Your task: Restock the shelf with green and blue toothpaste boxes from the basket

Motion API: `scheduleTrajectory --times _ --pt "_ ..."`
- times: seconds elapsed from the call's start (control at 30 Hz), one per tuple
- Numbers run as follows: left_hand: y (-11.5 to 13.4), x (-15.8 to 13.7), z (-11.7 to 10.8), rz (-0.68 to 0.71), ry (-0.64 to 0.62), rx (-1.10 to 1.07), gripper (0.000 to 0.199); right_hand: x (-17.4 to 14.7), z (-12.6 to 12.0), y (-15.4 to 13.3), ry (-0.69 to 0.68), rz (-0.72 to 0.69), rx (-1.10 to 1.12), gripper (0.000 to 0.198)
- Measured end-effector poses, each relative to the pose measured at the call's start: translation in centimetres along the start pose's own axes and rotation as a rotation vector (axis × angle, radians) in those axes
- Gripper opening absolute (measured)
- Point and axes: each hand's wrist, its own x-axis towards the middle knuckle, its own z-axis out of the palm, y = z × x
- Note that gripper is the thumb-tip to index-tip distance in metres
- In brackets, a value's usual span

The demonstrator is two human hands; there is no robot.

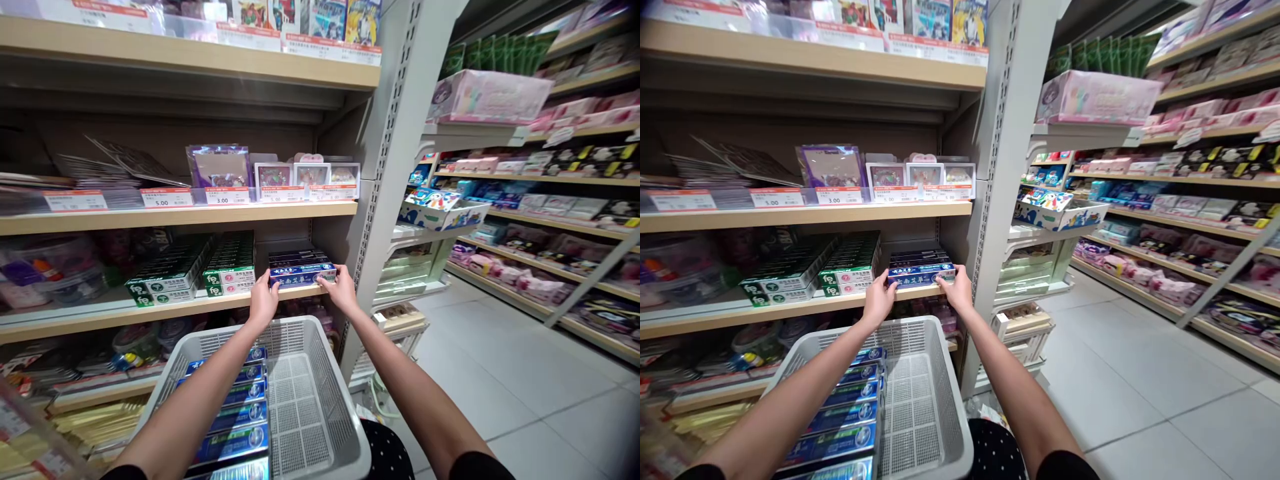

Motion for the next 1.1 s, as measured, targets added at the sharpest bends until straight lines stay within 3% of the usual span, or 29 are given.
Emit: scheduleTrajectory --times 0.2,0.43,0.63,0.9,1.1 --pt "-0.1 1.0 1.0 0.008 0.024 0.089 0.043 1.7 0.4 0.3 -0.028 0.026 -0.062 0.055" --pt "0.5 2.2 1.6 -0.027 0.013 0.193 0.023 3.6 1.2 0.0 -0.054 0.06 -0.144 0.058" --pt "0.5 2.3 1.6 -0.048 -0.027 0.207 0.021 3.6 1.3 0.2 -0.039 0.049 -0.101 0.061" --pt "1.0 1.2 0.6 -0.053 -0.095 0.167 0.054 2.5 1.5 0.4 -0.02 0.015 -0.037 0.081" --pt "0.3 -0.9 -0.5 0.037 -0.112 0.061 0.064 0.0 1.7 0.2 0.058 -0.013 0.045 0.084"
